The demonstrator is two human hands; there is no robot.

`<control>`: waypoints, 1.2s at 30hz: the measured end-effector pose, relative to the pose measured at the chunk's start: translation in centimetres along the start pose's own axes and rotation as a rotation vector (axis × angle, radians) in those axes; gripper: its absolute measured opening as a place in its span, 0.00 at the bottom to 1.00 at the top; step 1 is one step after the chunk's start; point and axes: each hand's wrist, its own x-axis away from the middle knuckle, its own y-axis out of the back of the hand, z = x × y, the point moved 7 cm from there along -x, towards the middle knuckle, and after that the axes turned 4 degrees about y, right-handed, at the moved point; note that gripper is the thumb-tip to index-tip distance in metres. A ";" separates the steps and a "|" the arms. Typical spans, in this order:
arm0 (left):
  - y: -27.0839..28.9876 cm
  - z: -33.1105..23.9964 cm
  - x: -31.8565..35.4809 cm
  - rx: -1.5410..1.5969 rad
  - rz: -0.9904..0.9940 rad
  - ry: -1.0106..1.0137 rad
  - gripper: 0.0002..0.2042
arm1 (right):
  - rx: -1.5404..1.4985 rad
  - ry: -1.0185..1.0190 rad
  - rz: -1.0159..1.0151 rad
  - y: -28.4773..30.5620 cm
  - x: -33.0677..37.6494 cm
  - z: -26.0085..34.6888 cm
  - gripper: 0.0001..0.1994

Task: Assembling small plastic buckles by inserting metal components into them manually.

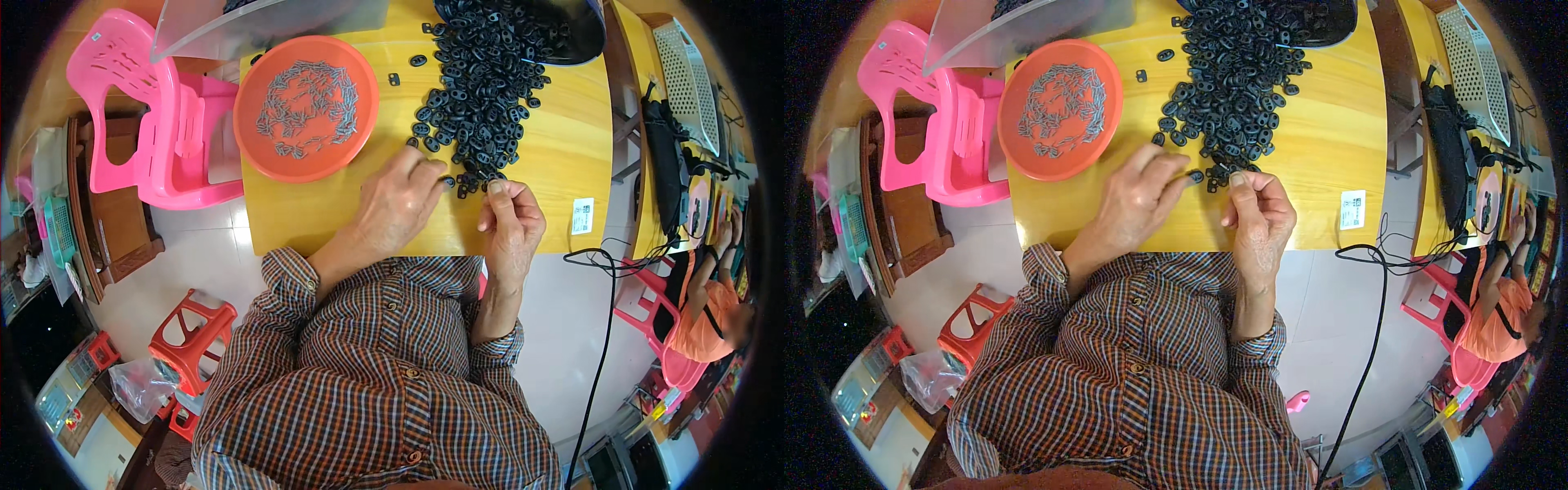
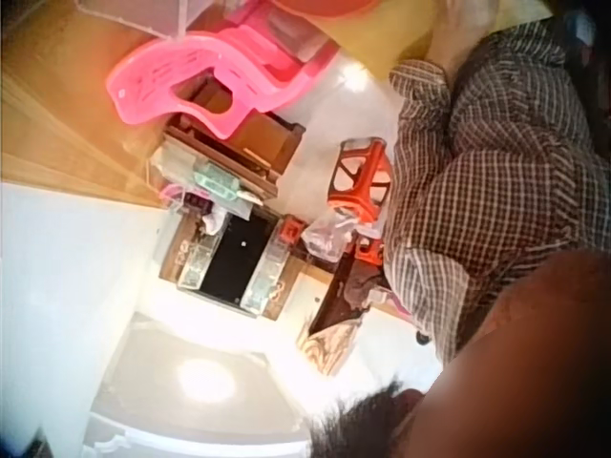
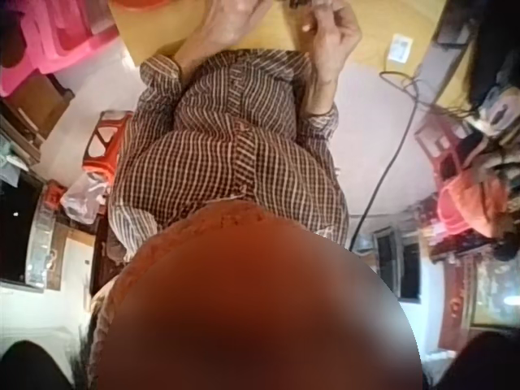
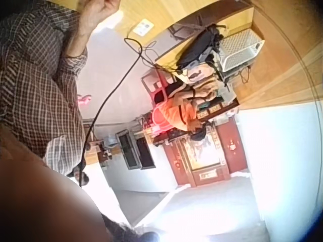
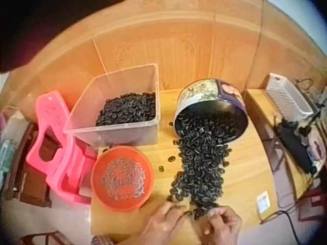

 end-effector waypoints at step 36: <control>-0.2 1.4 0.2 0.630 0.014 0.229 0.09 | -0.073 -0.033 0.092 -1.3 0.4 -1.0 0.07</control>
